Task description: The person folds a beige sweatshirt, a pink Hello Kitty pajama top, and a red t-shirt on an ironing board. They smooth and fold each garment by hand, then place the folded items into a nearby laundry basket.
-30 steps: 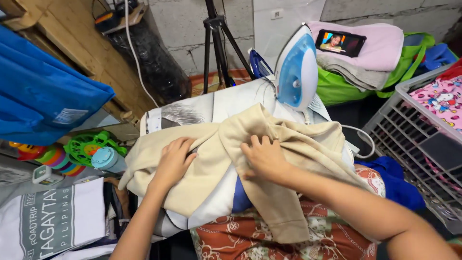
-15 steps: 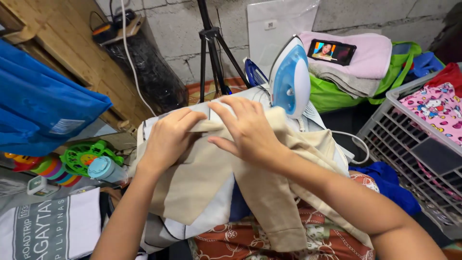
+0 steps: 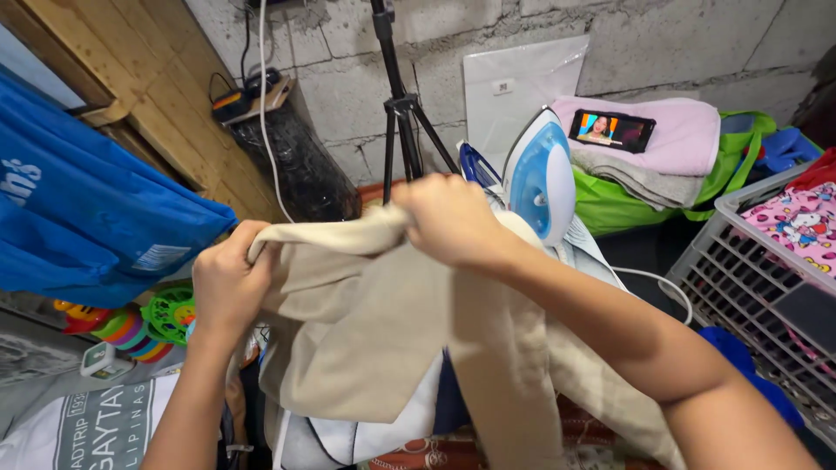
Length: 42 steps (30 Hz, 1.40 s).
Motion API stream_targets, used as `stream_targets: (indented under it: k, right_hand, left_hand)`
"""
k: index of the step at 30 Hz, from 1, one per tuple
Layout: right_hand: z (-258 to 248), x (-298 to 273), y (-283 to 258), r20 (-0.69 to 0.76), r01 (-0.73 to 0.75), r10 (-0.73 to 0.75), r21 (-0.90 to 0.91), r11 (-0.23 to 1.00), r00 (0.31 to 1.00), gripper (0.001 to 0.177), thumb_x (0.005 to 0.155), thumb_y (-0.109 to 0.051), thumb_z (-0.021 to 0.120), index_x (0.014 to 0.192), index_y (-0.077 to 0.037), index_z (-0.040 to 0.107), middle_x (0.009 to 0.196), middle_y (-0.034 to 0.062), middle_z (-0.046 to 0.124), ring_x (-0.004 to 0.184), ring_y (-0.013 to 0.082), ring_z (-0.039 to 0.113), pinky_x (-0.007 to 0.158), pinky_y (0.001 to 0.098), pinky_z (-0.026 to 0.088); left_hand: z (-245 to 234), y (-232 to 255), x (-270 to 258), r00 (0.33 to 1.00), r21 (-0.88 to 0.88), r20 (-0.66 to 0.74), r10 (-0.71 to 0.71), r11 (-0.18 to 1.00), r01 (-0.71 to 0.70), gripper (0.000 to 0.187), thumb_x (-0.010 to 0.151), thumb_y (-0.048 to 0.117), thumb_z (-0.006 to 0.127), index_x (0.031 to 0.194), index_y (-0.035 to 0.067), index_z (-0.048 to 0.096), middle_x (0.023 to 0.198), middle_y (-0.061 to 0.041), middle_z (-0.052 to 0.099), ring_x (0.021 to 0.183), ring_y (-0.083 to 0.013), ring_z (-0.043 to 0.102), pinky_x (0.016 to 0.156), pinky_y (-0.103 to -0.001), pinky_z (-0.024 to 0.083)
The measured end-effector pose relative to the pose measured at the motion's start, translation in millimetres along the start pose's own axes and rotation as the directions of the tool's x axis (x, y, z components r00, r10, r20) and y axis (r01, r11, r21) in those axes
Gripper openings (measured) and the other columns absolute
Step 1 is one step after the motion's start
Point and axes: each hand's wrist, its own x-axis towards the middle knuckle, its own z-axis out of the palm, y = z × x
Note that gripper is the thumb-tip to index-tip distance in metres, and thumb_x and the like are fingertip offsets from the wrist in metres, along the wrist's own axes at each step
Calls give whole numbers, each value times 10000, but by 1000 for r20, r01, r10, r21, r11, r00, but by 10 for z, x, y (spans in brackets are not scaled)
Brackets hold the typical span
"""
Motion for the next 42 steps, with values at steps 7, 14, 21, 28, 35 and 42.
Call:
stream_targets:
  k: [7,14,21,28,35,42]
  right_hand:
    - [-322,1370,-420,-878,559,-88,219,800,470,492,794,96,574,1248,-92,607,1210,110,670,1182,324,635,1029,380,532]
    - [125,1025,-282,-602,260,-333,-208,943,726,426,762,-94,748,1174,-102,640,1118,138,584,1125,343,535,823,477,471]
    - [776,166,-41,93,-118,108,103,988,990,528,1045,-589,621,962,-81,738,1024,195,740,883,370,731,732,479,561]
    - [1137,-232,-88,545,-451,-199,810,375,814,601,947,-230,650,1478,-44,438,1402,231,565,1154,221,617,917,367,529]
    - [1129,-633,-177,239,-167,-175,922,348,955,607,810,70,461,1403,-3,566,1273,133,655,1187,165,610,996,297,481]
    - [257,-686,353,184,-195,85,967,162,979,420,826,7,472,1152,64,731,1008,95,714,913,169,635,813,322,532]
  left_hand:
    - [-403,-239,263,956,296,-280,88,955,-1,135,1052,164,718,1124,51,702,1054,-153,652,981,-355,659,849,-448,522]
    - [-852,-745,36,957,47,-219,-192,977,206,251,1007,172,658,1193,4,652,991,-140,673,858,-285,649,821,-395,522]
    - [73,-292,-642,705,-253,600,-379,745,617,251,894,219,649,1077,51,679,880,-111,719,764,-221,646,701,-370,538]
    - [264,818,-671,341,-307,914,219,923,231,411,1024,384,556,1233,30,556,1096,-195,661,1047,-319,627,937,-416,481]
    - [614,316,124,688,-725,558,464,677,131,462,1015,450,535,1243,56,618,1173,-116,662,1104,-226,619,992,-351,486]
    - [1248,-238,275,476,-733,587,655,679,-31,494,1012,494,489,1145,63,690,1030,-46,687,978,-202,592,935,-328,462]
